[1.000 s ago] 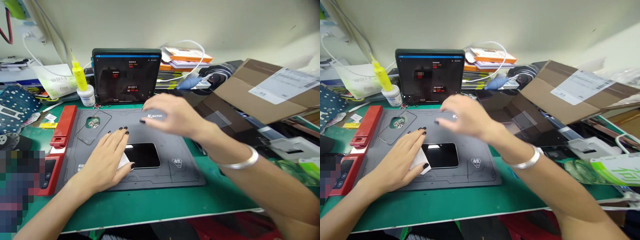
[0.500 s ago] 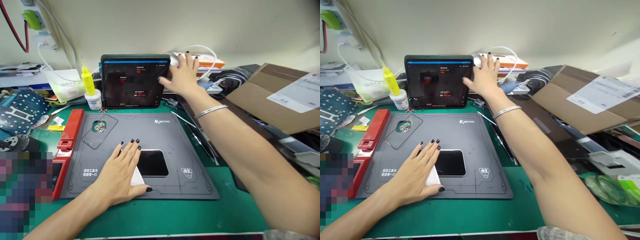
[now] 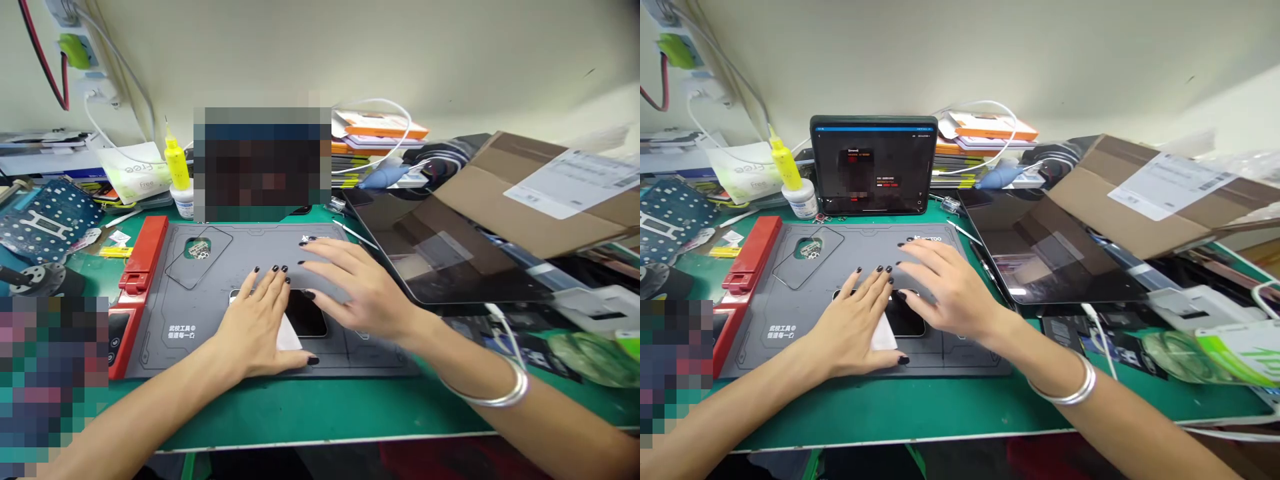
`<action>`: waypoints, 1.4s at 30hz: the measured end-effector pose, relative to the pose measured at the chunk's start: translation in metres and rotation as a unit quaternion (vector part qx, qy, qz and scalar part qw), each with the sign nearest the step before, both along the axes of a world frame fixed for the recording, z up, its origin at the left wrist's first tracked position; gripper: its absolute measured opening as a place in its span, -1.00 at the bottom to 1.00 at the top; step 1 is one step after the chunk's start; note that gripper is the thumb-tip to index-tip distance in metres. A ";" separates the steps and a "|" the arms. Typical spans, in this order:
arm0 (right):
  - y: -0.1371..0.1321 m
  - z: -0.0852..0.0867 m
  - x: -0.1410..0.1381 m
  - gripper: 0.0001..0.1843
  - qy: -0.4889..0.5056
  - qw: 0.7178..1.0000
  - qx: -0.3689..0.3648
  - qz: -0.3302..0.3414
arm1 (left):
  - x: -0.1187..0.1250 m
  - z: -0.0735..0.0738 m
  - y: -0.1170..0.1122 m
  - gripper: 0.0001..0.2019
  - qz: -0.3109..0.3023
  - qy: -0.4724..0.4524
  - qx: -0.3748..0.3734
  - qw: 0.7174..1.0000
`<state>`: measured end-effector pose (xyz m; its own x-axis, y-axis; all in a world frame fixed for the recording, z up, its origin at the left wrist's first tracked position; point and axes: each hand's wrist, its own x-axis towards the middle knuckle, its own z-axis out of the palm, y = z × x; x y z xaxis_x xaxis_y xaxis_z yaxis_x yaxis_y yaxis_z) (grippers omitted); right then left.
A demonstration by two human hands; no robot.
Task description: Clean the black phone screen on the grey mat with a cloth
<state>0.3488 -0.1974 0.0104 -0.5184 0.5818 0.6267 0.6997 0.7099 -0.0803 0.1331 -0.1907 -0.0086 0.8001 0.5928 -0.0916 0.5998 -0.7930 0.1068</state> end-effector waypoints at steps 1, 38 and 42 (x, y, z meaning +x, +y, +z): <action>-0.002 -0.004 0.001 -0.77 0.022 1.000 0.002 -0.001 | 0.008 0.001 -0.001 0.04 -0.004 0.004 -0.004 1.000; -0.044 -0.017 -0.017 -0.62 -0.049 0.982 -0.135 0.124 | -0.062 0.024 0.024 -0.26 0.005 -0.098 0.000 0.995; -0.039 -0.017 -0.012 -0.67 -0.040 0.988 -0.120 0.089 | -0.065 0.024 0.027 -0.30 0.008 -0.102 0.003 0.995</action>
<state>0.3373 -0.2365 -0.0070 -0.6680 0.6046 0.4339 0.5771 0.7890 -0.2108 0.0679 -0.1640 0.0158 0.7922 0.6056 0.0757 0.5787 -0.7847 0.2221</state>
